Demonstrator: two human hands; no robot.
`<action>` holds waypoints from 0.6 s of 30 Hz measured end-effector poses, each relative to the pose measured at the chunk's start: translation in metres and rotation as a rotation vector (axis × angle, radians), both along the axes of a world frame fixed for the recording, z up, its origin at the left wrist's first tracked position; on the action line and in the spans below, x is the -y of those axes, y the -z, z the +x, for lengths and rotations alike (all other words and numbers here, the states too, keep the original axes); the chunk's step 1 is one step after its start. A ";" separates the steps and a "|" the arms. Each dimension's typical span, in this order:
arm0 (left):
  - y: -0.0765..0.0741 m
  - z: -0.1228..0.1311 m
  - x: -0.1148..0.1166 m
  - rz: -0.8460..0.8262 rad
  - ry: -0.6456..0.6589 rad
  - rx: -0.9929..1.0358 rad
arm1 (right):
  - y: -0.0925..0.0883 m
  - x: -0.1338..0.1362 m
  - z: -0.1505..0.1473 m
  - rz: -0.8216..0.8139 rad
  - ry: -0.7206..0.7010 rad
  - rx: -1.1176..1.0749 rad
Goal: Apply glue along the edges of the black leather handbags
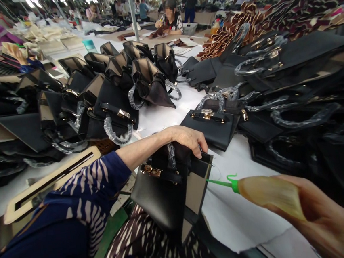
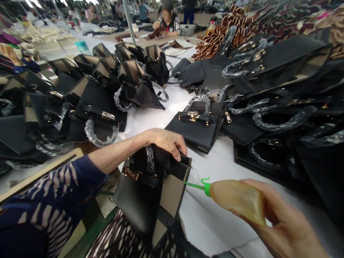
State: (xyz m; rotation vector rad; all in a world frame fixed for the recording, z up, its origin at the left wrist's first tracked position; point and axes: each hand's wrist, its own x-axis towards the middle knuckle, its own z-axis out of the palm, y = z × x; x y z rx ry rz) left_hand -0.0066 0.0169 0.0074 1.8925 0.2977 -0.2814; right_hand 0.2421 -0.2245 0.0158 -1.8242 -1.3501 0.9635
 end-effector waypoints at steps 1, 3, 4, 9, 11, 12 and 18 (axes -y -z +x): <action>-0.001 0.000 0.001 0.003 -0.009 -0.004 | 0.000 0.002 -0.001 0.012 -0.001 0.007; -0.002 0.000 0.002 0.000 -0.024 -0.010 | 0.002 0.006 -0.002 0.049 0.013 0.023; -0.003 0.000 0.003 -0.002 -0.027 -0.011 | 0.004 0.008 -0.003 0.064 0.011 0.034; -0.001 0.000 0.001 0.008 -0.007 -0.015 | 0.009 0.012 -0.006 0.135 -0.072 0.124; 0.001 0.000 -0.001 0.013 0.022 0.000 | 0.007 0.010 -0.008 0.197 -0.107 0.177; 0.003 0.000 -0.002 0.014 0.037 0.008 | 0.005 0.009 -0.009 0.225 -0.135 0.200; 0.002 0.000 -0.002 0.007 0.029 0.002 | 0.000 0.010 -0.014 0.332 -0.230 0.222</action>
